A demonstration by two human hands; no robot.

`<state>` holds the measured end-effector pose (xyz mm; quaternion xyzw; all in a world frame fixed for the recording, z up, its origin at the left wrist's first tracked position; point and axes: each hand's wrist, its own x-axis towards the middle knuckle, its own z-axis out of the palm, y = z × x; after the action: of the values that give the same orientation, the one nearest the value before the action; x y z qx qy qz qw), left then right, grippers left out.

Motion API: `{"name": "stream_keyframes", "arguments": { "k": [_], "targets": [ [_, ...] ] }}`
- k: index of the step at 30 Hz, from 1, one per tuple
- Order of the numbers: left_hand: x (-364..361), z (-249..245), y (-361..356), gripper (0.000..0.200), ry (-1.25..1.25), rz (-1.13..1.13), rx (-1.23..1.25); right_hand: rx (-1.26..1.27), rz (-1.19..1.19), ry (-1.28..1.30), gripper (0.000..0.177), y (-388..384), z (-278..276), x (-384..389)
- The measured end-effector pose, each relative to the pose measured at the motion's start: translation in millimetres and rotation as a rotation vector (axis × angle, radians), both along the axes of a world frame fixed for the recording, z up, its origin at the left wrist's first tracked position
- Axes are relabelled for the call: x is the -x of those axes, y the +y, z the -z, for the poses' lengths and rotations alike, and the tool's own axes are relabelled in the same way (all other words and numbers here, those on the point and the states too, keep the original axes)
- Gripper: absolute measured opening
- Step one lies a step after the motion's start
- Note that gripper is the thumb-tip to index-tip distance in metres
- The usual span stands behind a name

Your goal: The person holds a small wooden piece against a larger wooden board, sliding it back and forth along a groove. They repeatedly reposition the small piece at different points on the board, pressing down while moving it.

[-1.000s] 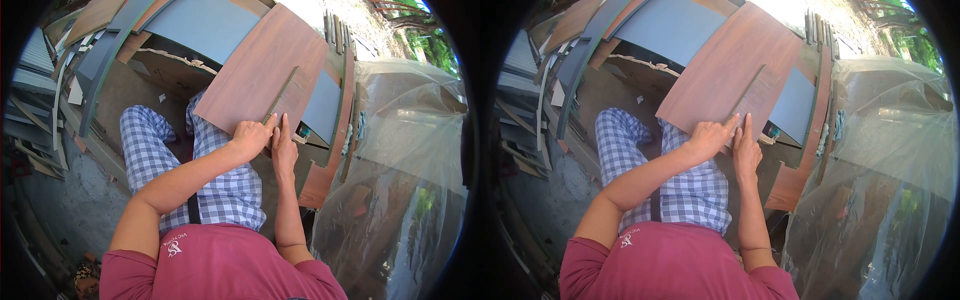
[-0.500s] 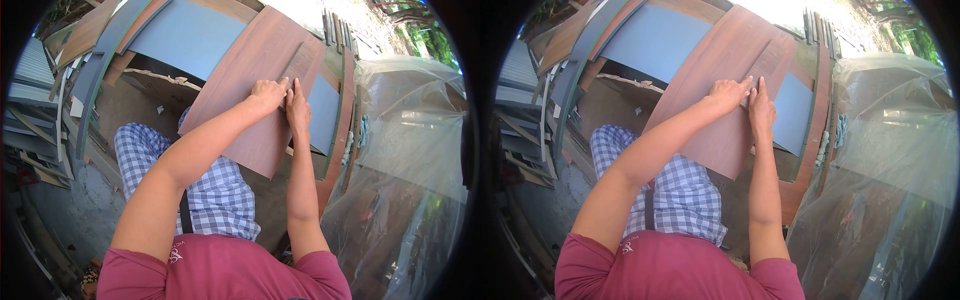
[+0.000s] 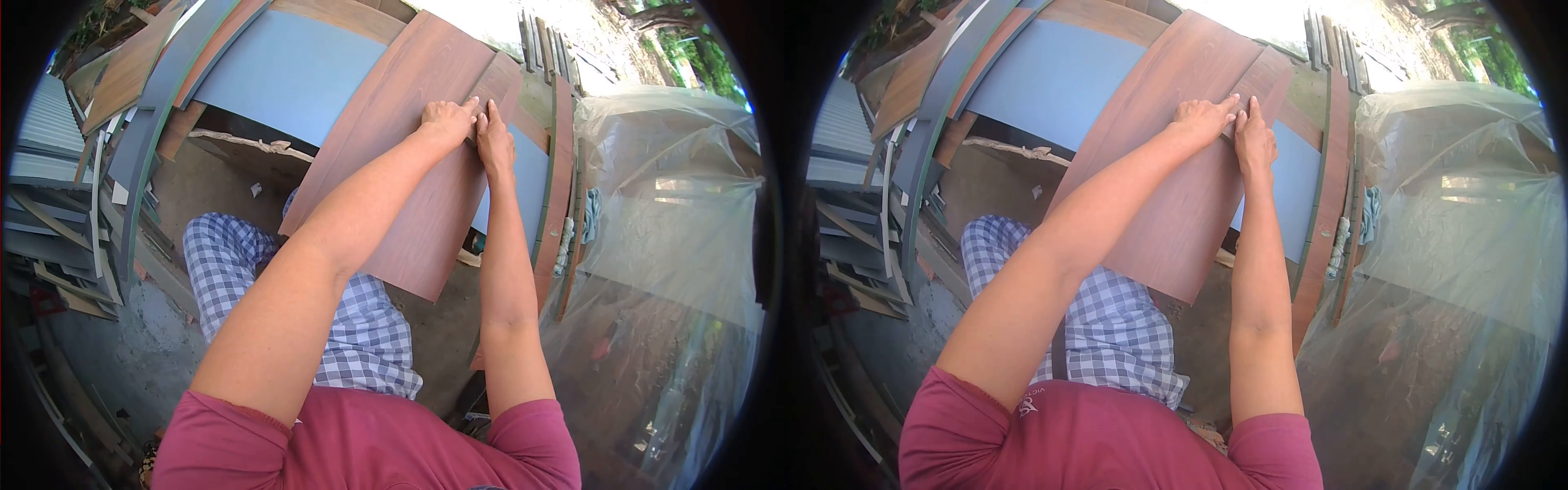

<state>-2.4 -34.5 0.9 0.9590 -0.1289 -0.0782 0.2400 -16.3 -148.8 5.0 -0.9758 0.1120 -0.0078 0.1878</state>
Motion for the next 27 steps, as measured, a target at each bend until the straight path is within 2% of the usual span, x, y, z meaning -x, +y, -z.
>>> {"name": "stream_keyframes", "arguments": {
  "k": [7, 21, 27],
  "targets": [
    [29.5, 4.1, 3.1, 0.045, -0.044, 0.028, 0.003, 0.067, -0.017, -0.002, 0.046, 4.3, -2.3, 30.7],
    [227.2, -8.2, 35.8, 0.052, -0.013, 0.227, 0.083, 0.043, 0.072, 0.182, 0.049, 30.9, -22.6, 244.2],
    [272.4, -8.1, 68.6, 0.051, -0.016, 0.268, 0.077, -0.023, 0.073, 0.228, 0.049, 57.3, -27.4, 291.0]
  ]
}}
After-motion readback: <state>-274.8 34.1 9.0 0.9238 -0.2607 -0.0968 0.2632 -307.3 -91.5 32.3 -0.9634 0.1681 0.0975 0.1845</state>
